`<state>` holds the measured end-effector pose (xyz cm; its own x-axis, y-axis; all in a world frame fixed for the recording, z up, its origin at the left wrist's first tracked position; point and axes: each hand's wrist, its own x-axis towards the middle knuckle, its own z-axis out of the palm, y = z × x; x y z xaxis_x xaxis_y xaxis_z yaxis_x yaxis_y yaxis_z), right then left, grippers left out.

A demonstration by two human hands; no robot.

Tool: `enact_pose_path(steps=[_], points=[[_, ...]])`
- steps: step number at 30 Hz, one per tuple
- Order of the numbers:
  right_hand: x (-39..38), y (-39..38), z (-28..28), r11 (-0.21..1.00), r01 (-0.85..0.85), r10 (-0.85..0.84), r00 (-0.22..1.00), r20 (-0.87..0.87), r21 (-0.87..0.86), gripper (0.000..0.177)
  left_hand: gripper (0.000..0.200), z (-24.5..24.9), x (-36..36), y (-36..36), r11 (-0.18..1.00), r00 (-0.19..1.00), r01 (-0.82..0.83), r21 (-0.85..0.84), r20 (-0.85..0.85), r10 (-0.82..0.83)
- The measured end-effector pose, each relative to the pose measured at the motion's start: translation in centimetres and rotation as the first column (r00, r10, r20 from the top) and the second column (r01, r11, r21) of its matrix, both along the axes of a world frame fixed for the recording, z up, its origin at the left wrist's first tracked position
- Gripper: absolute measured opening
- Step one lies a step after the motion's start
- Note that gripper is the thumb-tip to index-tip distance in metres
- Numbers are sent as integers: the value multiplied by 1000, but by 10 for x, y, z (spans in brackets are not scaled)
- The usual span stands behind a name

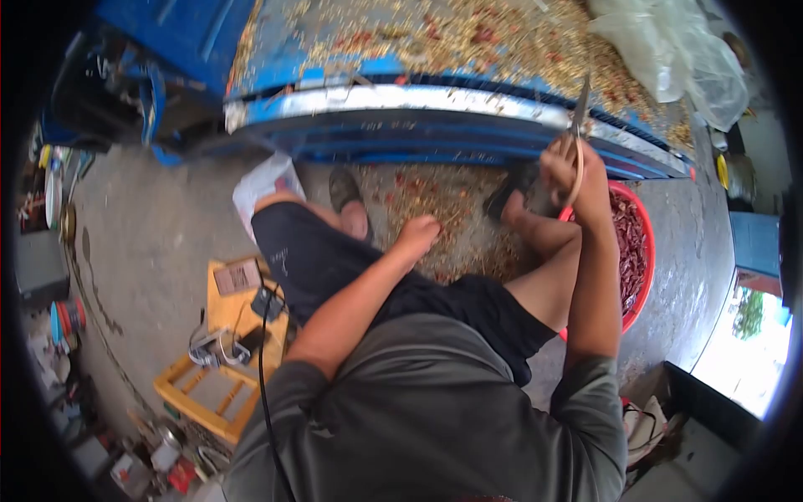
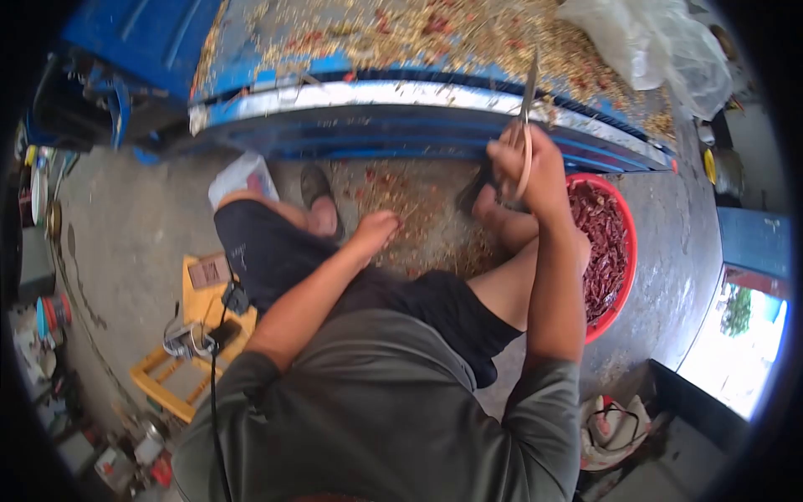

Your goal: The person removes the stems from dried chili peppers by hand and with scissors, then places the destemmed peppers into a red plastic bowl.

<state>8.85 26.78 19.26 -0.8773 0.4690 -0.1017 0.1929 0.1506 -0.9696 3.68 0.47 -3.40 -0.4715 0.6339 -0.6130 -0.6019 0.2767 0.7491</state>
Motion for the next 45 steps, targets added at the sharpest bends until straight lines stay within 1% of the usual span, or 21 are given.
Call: enact_pose_path(steps=[1,2,3,4,7,8,10,11,13,14,16,20,22,25,28,32,35,38,40,44,45], points=[[21,-33,-13,991,40,-39,999,5,-130,21,17,-5,1,4,1000,1000,-9,5,-15,9],[44,-51,-44,962,85,-67,995,79,-258,25,17,-9,3,5,1000,999,-7,13,-37,7],[64,-59,-81,988,-46,49,999,13,-148,26,17,-11,2,7,1000,1000,-12,-4,-20,12],[83,-76,-88,953,28,33,981,194,-301,25,17,-13,1,9,1000,999,-1,2,-33,2],[119,-96,-128,953,97,10,937,350,-288,25,17,3,-3,9,1000,999,16,-14,-36,-17],[125,-98,-135,948,106,6,936,351,-299,25,17,11,-4,8,999,999,10,-32,-40,-12],[130,-100,-139,998,-60,69,836,545,-35,37,18,9,-7,10,1000,999,9,-30,-33,-10],[130,-100,-140,998,-49,62,837,543,-38,37,18,9,-7,12,999,999,20,-34,-35,-22],[115,-104,-125,988,-147,77,748,659,52,47,18,12,-3,15,998,999,17,-55,-44,-20],[112,-104,-129,989,-141,74,748,660,49,47,18,11,-2,15,998,999,23,-57,-42,-26],[106,-105,-141,974,-223,139,736,663,42,60,17,7,0,14,998,996,50,-50,-75,-54],[96,-112,-157,979,-204,158,743,651,-4,61,17,10,0,7,998,997,53,-32,-48,-55],[91,-117,-156,967,-256,197,734,650,-4,58,17,15,0,6,1000,999,23,-4,-33,-23],[87,-119,-157,972,-232,199,741,641,-33,56,16,21,1,5,999,998,28,-24,-49,-29],[82,-120,-152,975,-208,205,720,663,-76,55,16,12,1,3,999,998,48,-10,-31,-48],[81,-117,-156,973,-222,202,724,659,-54,57,18,4,2,2,999,998,48,-10,-41,-49],[81,-116,-156,962,-256,253,704,664,-95,59,19,8,3,3,998,996,70,-8,-54,-70],[86,-114,-168,972,-196,234,728,644,-132,62,20,9,2,4,997,996,69,-35,-53,-71],[86,-114,-170,965,-147,252,745,617,-217,52,20,7,2,4,997,996,82,-10,-46,-82],[82,-114,-164,967,-140,247,722,647,-214,50,18,7,3,5,997,996,75,-8,-49,-75],[80,-114,-159,972,-187,234,688,687,-145,53,18,6,4,5,998,996,68,-14,-56,-68]])
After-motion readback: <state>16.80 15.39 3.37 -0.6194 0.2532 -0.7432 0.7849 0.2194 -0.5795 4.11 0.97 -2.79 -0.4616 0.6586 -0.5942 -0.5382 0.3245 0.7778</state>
